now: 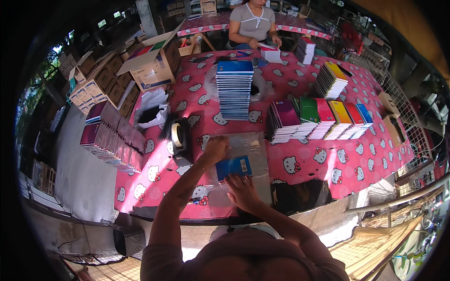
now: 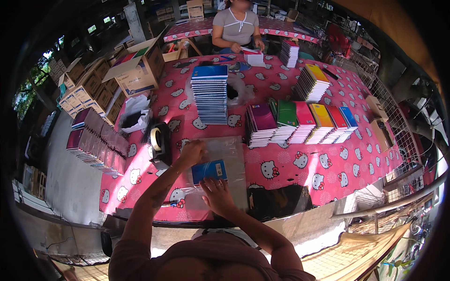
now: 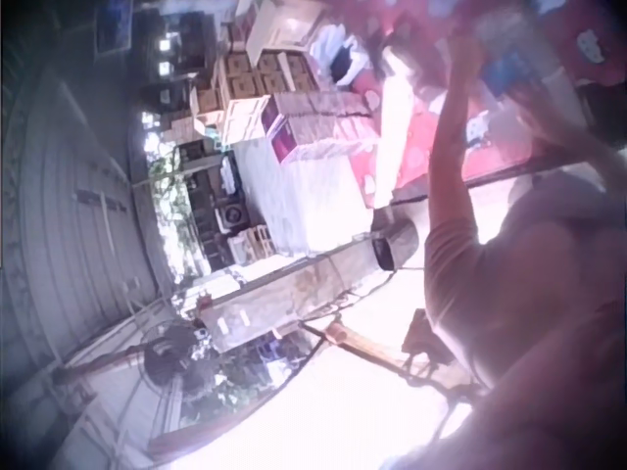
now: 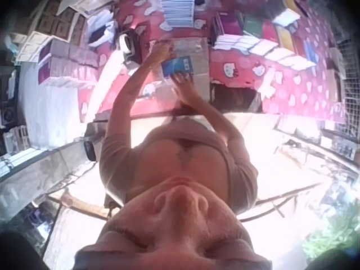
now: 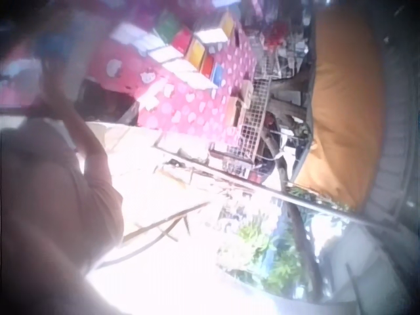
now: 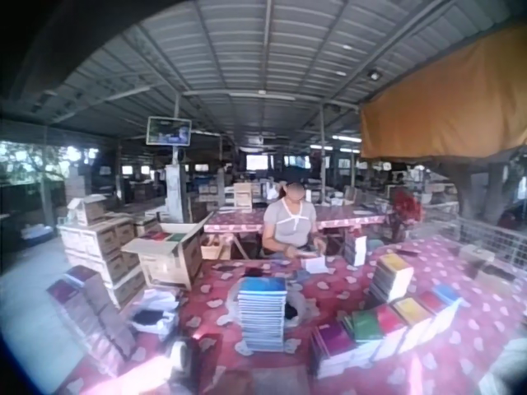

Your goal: The person inserts spiral notebooks into individual plastic sleeves and seals the bags with tape from a dispenser. They move the finished packages into stacks on the table.

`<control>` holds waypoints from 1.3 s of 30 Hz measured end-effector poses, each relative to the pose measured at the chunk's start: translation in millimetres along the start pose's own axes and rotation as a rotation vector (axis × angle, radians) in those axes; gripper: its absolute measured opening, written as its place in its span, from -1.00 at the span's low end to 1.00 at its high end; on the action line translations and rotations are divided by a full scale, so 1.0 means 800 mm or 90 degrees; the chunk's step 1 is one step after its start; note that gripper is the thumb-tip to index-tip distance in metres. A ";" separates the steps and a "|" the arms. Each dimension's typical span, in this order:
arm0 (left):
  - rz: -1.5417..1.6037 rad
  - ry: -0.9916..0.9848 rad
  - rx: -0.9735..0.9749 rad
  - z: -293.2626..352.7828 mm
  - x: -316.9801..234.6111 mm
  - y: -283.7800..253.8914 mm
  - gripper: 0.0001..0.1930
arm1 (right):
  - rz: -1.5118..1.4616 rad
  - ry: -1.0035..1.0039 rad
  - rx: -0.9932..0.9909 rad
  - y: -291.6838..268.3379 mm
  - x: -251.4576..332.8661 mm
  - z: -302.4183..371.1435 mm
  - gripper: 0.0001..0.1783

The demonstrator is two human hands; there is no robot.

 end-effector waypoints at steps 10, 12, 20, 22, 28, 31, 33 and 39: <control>0.025 -0.008 -0.090 0.100 -0.099 -0.031 -0.87 | 0.043 -0.026 -0.002 0.018 -0.004 0.007 -0.29; 0.020 -0.049 -0.128 0.112 -0.110 -0.029 -0.87 | 0.064 -0.035 0.027 0.026 -0.008 0.010 -0.34; 0.164 -0.188 -0.083 0.121 -0.102 -0.023 -0.84 | -0.074 -0.027 -0.004 0.026 -0.031 -0.001 -0.46; 0.218 -0.205 -0.093 0.127 -0.090 -0.028 -0.80 | -0.200 -0.033 0.015 0.023 -0.048 -0.007 -0.45; 0.016 -0.048 -0.096 0.136 -0.125 -0.023 -0.60 | -0.425 0.075 -0.079 -0.009 -0.062 -0.020 -0.33; -0.050 -0.065 -0.070 0.155 -0.111 0.013 -0.46 | 0.079 -0.076 -0.079 -0.051 -0.010 -0.030 -0.30; 0.013 -0.052 -0.079 0.139 -0.122 0.003 -0.47 | 0.103 -0.085 0.000 -0.029 -0.049 -0.025 -0.30; -0.028 -0.277 -0.167 0.201 -0.078 -0.053 -0.64 | 0.099 -0.126 -0.003 -0.007 -0.072 -0.019 -0.41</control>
Point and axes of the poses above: each hand's wrist, its own z-axis away from the middle knuckle, its own y-axis out of the palm, x = y × z, the point moved 8 cm from there along -z, towards the middle knuckle, and after that the axes turned 3 degrees about -z, right-handed, at the moved point
